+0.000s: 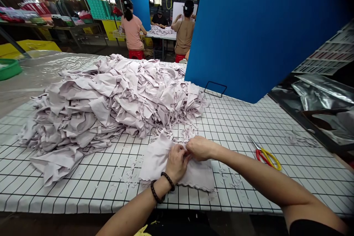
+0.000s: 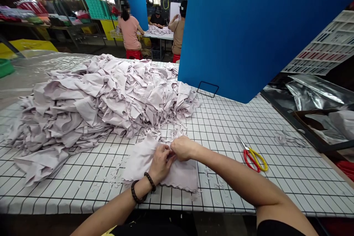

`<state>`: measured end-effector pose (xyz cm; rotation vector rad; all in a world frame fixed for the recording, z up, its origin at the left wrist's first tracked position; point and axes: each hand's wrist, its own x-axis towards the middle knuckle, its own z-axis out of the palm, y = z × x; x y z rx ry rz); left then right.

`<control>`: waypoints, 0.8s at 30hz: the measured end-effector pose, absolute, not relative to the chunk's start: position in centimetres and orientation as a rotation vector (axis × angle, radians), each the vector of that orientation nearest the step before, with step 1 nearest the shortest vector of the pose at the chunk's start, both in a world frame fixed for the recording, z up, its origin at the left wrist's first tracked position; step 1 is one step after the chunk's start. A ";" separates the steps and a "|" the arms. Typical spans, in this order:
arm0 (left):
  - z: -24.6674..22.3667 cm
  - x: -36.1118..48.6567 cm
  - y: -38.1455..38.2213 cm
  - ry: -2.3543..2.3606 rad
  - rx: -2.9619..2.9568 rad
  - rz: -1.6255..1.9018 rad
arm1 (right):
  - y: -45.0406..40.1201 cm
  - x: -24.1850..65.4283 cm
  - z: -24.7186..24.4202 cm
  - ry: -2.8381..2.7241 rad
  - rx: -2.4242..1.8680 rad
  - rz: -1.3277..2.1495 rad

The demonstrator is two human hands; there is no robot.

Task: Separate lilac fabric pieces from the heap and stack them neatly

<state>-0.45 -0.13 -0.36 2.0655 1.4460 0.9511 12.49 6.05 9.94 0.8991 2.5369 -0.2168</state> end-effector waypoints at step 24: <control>-0.6 -0.3 0.0 1.471 2.098 0.889 | 6.0 14.2 8.9 2.570 1.189 -0.773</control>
